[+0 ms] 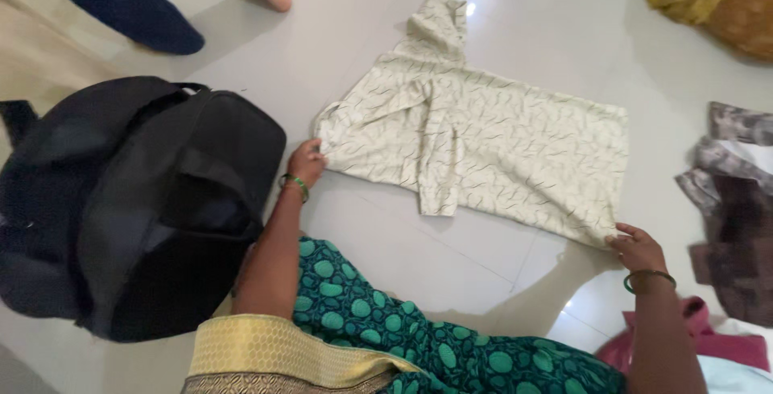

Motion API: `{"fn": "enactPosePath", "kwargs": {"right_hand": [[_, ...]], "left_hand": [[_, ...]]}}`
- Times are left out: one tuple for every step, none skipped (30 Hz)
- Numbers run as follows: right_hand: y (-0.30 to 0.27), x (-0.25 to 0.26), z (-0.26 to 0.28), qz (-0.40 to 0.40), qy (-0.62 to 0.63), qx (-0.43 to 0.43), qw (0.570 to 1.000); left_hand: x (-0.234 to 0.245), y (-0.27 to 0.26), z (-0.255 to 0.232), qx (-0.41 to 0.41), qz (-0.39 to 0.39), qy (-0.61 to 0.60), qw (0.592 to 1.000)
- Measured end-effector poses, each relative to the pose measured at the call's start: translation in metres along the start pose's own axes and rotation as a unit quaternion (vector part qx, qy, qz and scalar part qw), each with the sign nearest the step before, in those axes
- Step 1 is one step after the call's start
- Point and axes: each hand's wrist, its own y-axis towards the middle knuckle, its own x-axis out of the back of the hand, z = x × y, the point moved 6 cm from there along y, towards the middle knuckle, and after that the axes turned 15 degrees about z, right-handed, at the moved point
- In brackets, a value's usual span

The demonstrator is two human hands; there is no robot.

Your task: The person buttons a shirt by hand, spreads it flat on the floor, and begins folding the body and sleeves of the shirt.

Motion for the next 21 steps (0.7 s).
{"fn": "enactPosePath", "kwargs": {"right_hand": [[-0.005,0.006,-0.001,-0.005,0.002,0.0,1.0],[-0.009,0.009,-0.004,0.015,-0.011,-0.018,1.0],[-0.011,0.008,-0.006,0.038,-0.025,-0.034,0.998],[-0.014,0.008,-0.007,0.037,-0.023,-0.034,0.998],[-0.018,0.01,-0.009,0.04,-0.052,-0.045,0.997],[-0.019,0.01,-0.011,0.042,-0.08,-0.056,0.994],[-0.023,0.013,-0.014,0.039,-0.079,-0.062,0.994],[-0.024,0.012,-0.017,0.06,-0.03,-0.058,0.996],[-0.027,0.014,-0.022,0.079,0.02,-0.054,0.995],[-0.03,0.016,-0.03,0.072,0.022,-0.059,0.995],[-0.029,0.015,-0.036,0.089,-0.017,-0.065,0.994],[-0.029,0.012,-0.042,0.106,-0.056,-0.071,0.99],[-0.029,0.013,-0.047,0.099,-0.053,-0.073,0.991],[-0.028,0.011,-0.053,0.12,-0.058,-0.069,0.989],[-0.029,0.005,-0.062,0.142,-0.062,-0.068,0.986],[-0.024,0.004,-0.066,0.135,-0.057,-0.073,0.986],[-0.022,-0.004,-0.06,0.233,-0.111,0.006,0.966],[-0.028,-0.01,-0.06,0.327,-0.161,0.084,0.927],[-0.032,-0.003,-0.07,0.318,-0.157,0.077,0.932],[-0.033,0.001,-0.081,0.286,-0.135,0.046,0.947],[-0.032,0.002,-0.09,0.252,-0.113,0.017,0.961]], "left_hand": [[0.005,-0.002,0.002,-0.003,0.004,0.0,1.0],[0.007,-0.005,0.002,-0.01,0.017,0.007,1.0],[0.012,-0.01,0.001,-0.016,0.025,0.015,0.999],[0.015,-0.013,-0.001,-0.017,0.026,0.016,0.999],[0.014,-0.015,0.0,-0.007,0.043,0.006,0.999],[0.012,-0.016,0.0,0.003,0.06,-0.003,0.998],[0.012,-0.019,0.002,0.005,0.067,-0.004,0.998],[0.016,-0.021,0.001,-0.005,0.065,0.0,0.998],[0.015,-0.021,-0.002,-0.016,0.066,0.004,0.998],[0.014,-0.024,-0.001,-0.016,0.075,0.004,0.997],[0.017,-0.029,0.003,0.007,0.059,0.055,0.997],[0.019,-0.035,0.005,0.029,0.042,0.107,0.993],[0.018,-0.036,0.003,0.025,0.049,0.108,0.993],[0.016,-0.037,0.007,0.065,0.054,0.133,0.988],[0.015,-0.039,0.013,0.107,0.059,0.159,0.98],[0.013,-0.038,0.013,0.105,0.067,0.161,0.979],[0.014,-0.038,0.01,0.093,0.062,0.267,0.957],[0.013,-0.04,0.005,0.079,0.055,0.369,0.925],[0.011,-0.042,0.004,0.087,0.063,0.367,0.924],[0.012,-0.048,0.002,0.096,0.07,0.365,0.923],[0.013,-0.05,-0.003,0.127,0.073,0.366,0.919]]}}
